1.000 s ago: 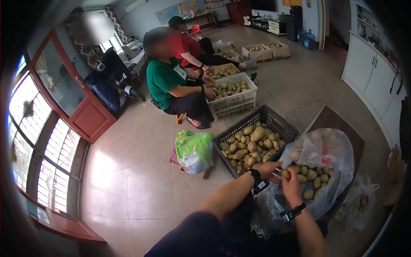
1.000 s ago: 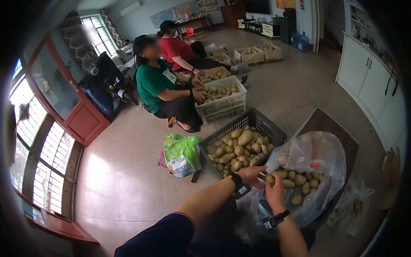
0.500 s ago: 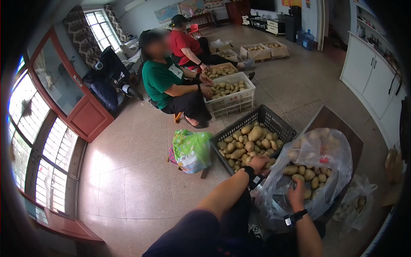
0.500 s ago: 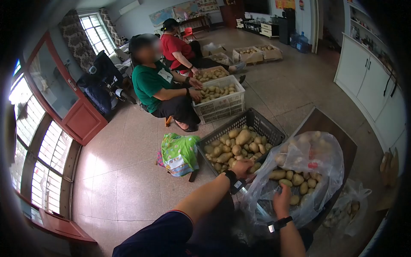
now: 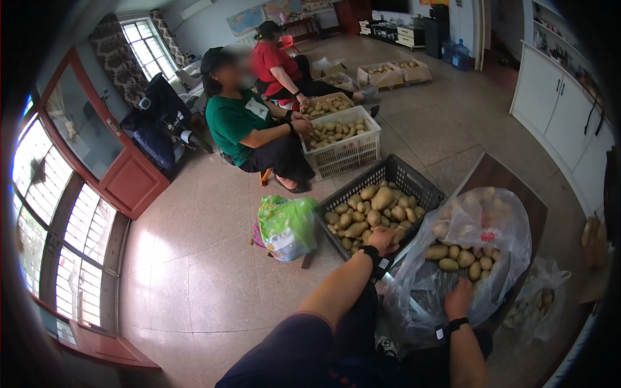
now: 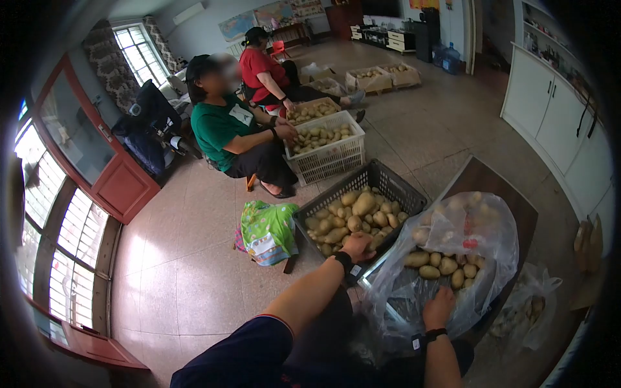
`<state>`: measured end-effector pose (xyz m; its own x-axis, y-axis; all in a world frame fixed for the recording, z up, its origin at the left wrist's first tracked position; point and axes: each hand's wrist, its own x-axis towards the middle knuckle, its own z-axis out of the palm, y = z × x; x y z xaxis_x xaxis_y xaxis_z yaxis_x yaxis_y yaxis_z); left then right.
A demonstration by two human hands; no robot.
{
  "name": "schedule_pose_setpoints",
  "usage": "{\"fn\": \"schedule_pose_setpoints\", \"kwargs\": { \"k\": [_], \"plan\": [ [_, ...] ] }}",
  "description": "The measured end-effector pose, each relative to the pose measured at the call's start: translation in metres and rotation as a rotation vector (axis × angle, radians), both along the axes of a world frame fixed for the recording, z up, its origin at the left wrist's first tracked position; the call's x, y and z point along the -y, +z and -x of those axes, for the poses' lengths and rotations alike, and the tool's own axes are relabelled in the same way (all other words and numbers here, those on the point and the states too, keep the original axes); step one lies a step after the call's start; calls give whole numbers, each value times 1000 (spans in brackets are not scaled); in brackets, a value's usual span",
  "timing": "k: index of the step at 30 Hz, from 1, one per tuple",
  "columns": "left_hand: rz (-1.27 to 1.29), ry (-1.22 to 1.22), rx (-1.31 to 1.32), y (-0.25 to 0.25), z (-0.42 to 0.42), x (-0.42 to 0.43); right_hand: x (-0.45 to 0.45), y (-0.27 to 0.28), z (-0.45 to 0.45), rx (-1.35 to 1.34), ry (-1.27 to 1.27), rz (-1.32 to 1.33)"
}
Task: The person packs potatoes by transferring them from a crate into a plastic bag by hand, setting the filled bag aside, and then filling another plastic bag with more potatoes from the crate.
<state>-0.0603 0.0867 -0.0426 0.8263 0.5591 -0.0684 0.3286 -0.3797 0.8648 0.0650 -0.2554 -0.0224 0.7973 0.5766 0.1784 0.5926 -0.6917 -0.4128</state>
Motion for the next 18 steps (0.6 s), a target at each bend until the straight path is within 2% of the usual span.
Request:
{"fn": "schedule_pose_setpoints", "kwargs": {
  "k": [1, 3, 4, 6, 7, 9, 13, 16, 18],
  "plan": [
    [2, -1, 0, 4, -3, 2, 1, 0, 1, 0, -1, 2],
    [1056, 434, 265, 5, -10, 6, 1, 2, 3, 15, -12, -14],
    [1059, 433, 265, 2, -7, 5, 1, 3, 3, 16, -13, -11],
    [-98, 34, 147, -23, -1, -5, 0, 4, 3, -33, -53, 57],
    [-97, 33, 148, -24, -5, -5, 0, 5, 3, -32, -54, 58],
    [1066, 461, 277, 11, -12, 6, 0, 4, 3, -14, -68, 95],
    [1019, 475, 271, 33, -10, 13, 3, 3, 4, 5, -44, 106],
    [1055, 489, 338, 26, -11, 11, 4, 10, 9, -10, -55, 103],
    [973, 454, 347, 2, -15, 3, 5, 6, 8, 24, -9, 115]
  ]
}}
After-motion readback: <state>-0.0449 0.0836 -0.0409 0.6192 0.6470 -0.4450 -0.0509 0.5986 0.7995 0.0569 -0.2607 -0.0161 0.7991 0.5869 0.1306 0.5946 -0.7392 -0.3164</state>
